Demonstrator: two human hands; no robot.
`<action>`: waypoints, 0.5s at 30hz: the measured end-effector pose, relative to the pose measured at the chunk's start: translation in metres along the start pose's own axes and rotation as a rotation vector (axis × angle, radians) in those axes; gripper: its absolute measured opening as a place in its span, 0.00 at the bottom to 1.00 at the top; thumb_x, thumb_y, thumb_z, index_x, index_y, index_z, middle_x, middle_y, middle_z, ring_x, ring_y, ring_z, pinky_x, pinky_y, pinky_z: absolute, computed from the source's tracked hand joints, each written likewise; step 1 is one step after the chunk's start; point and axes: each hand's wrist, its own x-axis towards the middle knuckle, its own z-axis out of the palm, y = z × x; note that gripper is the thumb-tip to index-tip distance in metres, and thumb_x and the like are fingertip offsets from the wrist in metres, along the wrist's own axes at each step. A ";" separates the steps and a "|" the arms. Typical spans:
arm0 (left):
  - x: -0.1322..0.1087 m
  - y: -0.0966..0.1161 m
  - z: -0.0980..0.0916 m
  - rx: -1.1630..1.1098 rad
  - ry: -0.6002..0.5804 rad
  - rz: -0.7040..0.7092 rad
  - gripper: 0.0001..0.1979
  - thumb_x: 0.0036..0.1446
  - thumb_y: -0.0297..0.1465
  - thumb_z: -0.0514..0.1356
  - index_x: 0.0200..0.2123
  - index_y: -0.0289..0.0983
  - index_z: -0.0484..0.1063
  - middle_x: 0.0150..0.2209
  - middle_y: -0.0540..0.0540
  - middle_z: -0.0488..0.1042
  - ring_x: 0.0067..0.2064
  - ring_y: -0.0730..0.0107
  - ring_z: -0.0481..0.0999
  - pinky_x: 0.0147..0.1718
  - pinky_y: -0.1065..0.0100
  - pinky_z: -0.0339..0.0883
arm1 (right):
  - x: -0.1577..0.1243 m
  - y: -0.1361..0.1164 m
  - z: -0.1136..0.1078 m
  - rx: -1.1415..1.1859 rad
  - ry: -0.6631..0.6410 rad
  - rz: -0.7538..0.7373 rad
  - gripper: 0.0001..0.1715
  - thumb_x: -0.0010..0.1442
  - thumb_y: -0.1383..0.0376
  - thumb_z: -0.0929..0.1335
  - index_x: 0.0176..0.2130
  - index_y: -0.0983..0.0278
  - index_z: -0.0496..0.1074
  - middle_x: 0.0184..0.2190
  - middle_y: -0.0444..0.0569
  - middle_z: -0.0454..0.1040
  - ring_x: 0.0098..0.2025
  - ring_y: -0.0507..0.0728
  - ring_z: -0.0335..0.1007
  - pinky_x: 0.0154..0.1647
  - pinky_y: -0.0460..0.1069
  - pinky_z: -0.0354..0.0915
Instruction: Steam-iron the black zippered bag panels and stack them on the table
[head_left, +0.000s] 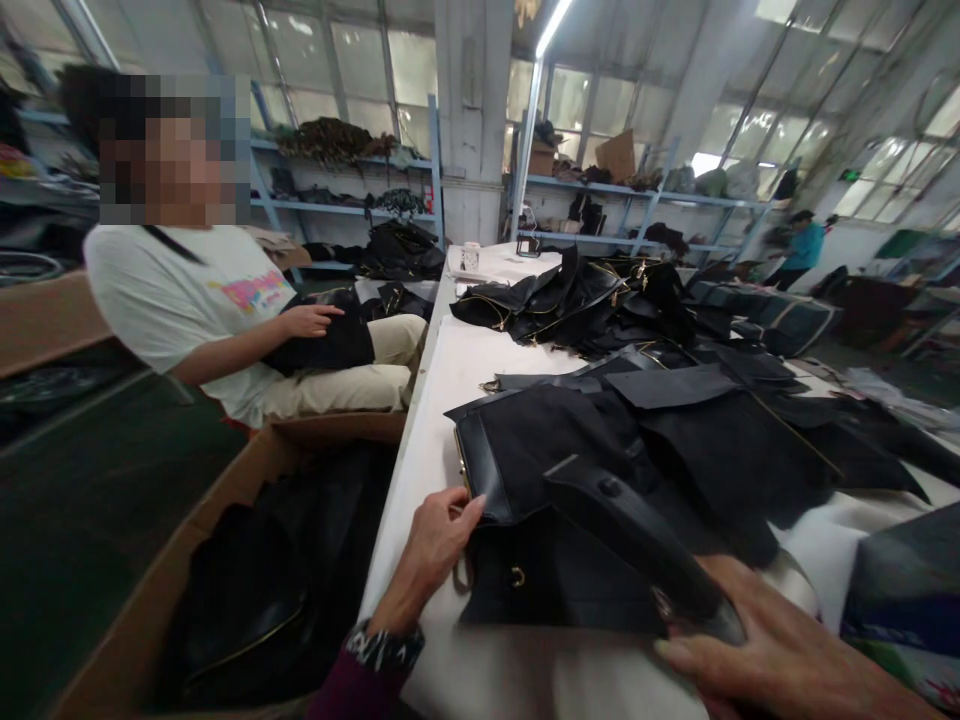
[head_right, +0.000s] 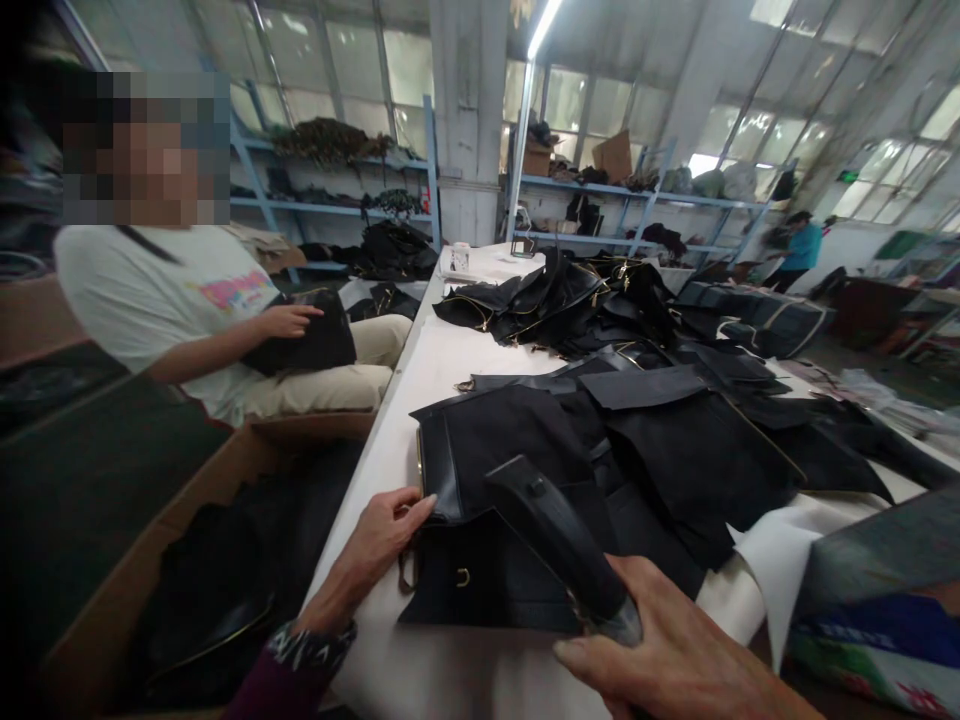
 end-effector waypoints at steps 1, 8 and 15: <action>-0.004 0.000 0.000 -0.028 -0.025 0.023 0.15 0.52 0.40 0.55 0.20 0.36 0.68 0.19 0.52 0.67 0.23 0.70 0.69 0.22 0.72 0.58 | 0.008 -0.009 0.000 0.009 -0.052 -0.015 0.17 0.52 0.54 0.68 0.34 0.65 0.66 0.18 0.43 0.71 0.20 0.52 0.67 0.23 0.44 0.62; -0.034 -0.006 0.007 -0.088 -0.031 0.065 0.10 0.53 0.36 0.55 0.36 0.37 0.72 0.26 0.50 0.73 0.29 0.68 0.71 0.28 0.70 0.64 | 0.024 -0.012 0.009 0.032 -0.263 0.020 0.16 0.53 0.56 0.68 0.29 0.67 0.65 0.15 0.42 0.68 0.18 0.49 0.64 0.18 0.41 0.55; -0.051 -0.017 0.029 -0.034 0.099 0.086 0.13 0.53 0.31 0.55 0.43 0.35 0.67 0.40 0.42 0.69 0.42 0.59 0.69 0.44 0.57 0.60 | -0.001 -0.020 0.009 -0.062 -0.213 0.213 0.20 0.53 0.56 0.69 0.40 0.66 0.65 0.19 0.42 0.70 0.22 0.50 0.64 0.21 0.42 0.55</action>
